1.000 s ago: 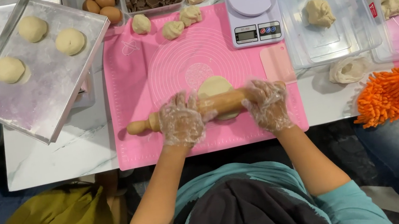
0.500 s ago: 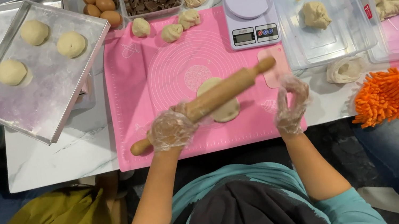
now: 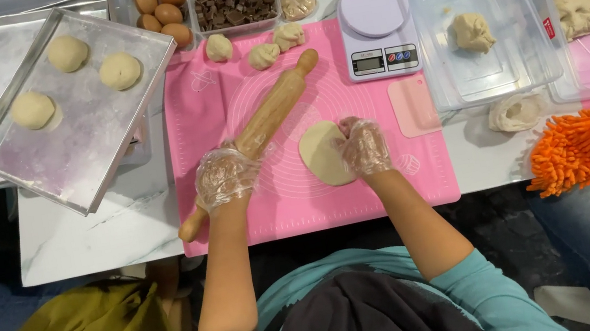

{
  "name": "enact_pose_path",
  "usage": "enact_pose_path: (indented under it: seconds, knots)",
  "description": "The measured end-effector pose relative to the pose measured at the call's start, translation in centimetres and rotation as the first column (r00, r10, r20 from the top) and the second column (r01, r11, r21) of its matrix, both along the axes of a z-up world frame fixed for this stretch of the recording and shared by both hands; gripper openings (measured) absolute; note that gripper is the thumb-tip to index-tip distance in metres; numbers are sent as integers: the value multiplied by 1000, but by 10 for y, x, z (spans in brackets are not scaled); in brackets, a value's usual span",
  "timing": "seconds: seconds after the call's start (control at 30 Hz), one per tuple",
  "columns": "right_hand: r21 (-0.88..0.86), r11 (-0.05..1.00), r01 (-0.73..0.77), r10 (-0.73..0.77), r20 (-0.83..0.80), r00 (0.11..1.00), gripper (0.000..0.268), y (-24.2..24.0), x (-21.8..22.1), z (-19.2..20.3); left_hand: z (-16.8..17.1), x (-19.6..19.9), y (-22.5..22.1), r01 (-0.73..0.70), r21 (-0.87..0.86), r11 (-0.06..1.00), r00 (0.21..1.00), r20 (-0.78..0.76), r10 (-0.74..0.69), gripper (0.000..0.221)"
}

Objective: Rolling out dough balls with a rolling pin and folding them into shapes on a silicone mat.

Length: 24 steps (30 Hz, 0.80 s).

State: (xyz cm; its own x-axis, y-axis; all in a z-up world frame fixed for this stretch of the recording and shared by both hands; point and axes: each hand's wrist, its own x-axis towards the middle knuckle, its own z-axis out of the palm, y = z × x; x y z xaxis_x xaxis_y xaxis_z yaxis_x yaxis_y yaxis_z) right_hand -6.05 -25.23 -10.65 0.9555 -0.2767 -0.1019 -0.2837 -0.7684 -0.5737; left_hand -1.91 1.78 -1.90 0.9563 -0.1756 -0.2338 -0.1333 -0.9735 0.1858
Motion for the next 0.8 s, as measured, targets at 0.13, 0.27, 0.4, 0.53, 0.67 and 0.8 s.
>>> enact_pose_path:
  seconds: [0.13, 0.27, 0.4, 0.53, 0.67, 0.8]
  knots:
    - [125, 987, 103, -79, -187, 979, 36, -6, 4, -2, 11, -1, 0, -100, -31, 995, 993, -66, 97, 69]
    - [196, 971, -138, 80, 274, 958, 12, -6, -6, -28, 22, -2, 0, -191, -48, 980, 973, -140, 183, 67]
    - [376, 926, 45, -70, 54, 996, 20, 2, -19, -21, -6, 8, 6, -176, -42, 984, 981, -86, 172, 86]
    - [895, 318, 313, -346, -198, 917, 30, 4, -31, 44, 14, -1, 4, -130, -31, 991, 984, -125, 125, 78]
    - [921, -181, 344, -248, -382, 890, 52, 6, -44, 107, -26, 10, 13, -143, -76, 987, 983, -127, 132, 87]
    - [958, -161, 238, -366, -282, 887, 52, -8, -49, 114, -25, 7, 11, -77, -53, 996, 995, -63, 74, 80]
